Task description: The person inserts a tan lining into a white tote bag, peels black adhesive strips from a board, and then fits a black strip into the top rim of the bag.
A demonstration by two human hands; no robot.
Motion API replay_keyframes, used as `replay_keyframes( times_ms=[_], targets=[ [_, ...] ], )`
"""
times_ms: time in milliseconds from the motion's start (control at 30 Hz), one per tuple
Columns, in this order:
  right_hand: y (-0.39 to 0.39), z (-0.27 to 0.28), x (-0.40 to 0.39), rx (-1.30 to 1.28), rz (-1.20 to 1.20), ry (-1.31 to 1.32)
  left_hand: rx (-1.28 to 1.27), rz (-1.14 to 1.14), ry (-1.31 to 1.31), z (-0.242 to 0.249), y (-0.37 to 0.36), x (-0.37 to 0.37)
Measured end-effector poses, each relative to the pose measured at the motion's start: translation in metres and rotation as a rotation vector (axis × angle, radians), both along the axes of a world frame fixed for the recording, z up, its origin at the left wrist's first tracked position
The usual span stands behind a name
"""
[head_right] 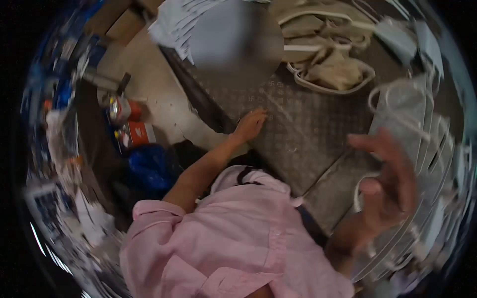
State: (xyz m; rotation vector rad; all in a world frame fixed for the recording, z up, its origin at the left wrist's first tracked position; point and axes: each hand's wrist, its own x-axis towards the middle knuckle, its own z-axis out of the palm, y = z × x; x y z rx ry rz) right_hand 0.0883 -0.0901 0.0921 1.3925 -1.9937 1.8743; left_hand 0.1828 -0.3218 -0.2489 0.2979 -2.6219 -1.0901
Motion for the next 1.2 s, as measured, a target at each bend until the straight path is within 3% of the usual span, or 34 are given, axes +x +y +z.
replay_keyframes(
  times_ms=[67, 100, 167, 233, 300, 367, 400, 433, 500, 600, 700, 767, 800, 833, 867, 933, 1000, 1033, 1200],
  targets=[
    [-0.009, -0.034, -0.013, 0.167, 0.136, -0.152, -0.125, 0.041, 0.013, -0.002, 0.009, 0.041],
    [-0.020, -0.067, -0.019, 0.211, 0.171, -0.369, -0.127, 0.069, 0.010, -0.003, 0.018, 0.067],
    [-0.045, -0.153, -0.025, 0.376, 0.142, -0.776, 0.096, 0.232, -0.042, -0.004, 0.028, 0.114],
    [-0.059, -0.210, -0.005, 0.673, 0.157, -0.708, 0.227, 0.486, -0.147, -0.017, 0.024, 0.153],
    [-0.071, -0.236, 0.014, 0.694, 0.449, -0.916, 0.345, 0.683, -0.236, -0.029, 0.016, 0.198],
    [-0.086, -0.245, 0.026, 0.808, 0.508, -0.839, 0.400, 0.815, -0.434, -0.088, 0.009, 0.255],
    [-0.094, -0.249, 0.033, 0.902, 0.549, -0.791, 0.528, 1.151, -0.568, -0.116, 0.014, 0.276],
    [-0.102, -0.255, 0.039, 0.919, 0.557, -0.772, 0.518, 1.290, -0.658, -0.194, 0.019, 0.311],
    [-0.123, -0.265, 0.045, 0.959, 0.568, -0.878, 0.423, 1.301, -0.594, -0.263, 0.047, 0.367],
    [-0.165, -0.275, 0.064, 1.033, 0.560, -0.968, 0.659, 1.430, -0.718, -0.217, 0.061, 0.387],
    [-0.227, -0.269, 0.097, 1.069, 0.534, -0.954, 0.815, 1.217, -0.828, -0.199, 0.007, 0.411],
    [-0.285, -0.241, 0.113, 0.989, 0.577, -0.852, 1.276, 1.270, -0.199, -0.191, -0.061, 0.430],
    [-0.322, -0.210, 0.125, 0.894, 0.608, -0.753, 1.092, 1.274, -0.081, -0.154, -0.113, 0.434],
    [-0.362, -0.169, 0.135, 0.807, 0.632, -0.654, 0.915, 1.266, 0.032, -0.086, -0.173, 0.425],
    [-0.401, -0.123, 0.145, 0.734, 0.618, -0.387, 0.886, 1.313, 0.233, -0.013, -0.228, 0.416],
    [-0.457, -0.036, 0.168, 0.338, 0.680, -0.283, 0.650, 1.180, 0.460, 0.135, -0.317, 0.419],
    [-0.491, 0.044, 0.203, -0.084, 0.566, 0.086, 0.261, 1.000, 0.681, 0.302, -0.337, 0.421],
    [-0.498, 0.038, 0.201, -0.085, 0.535, 0.068, -0.224, 0.872, 0.812, 0.334, -0.345, 0.439],
    [-0.567, 0.040, 0.228, -0.012, 0.437, 0.019, -0.191, 0.840, 0.733, 0.337, -0.404, 0.449]
  ],
)
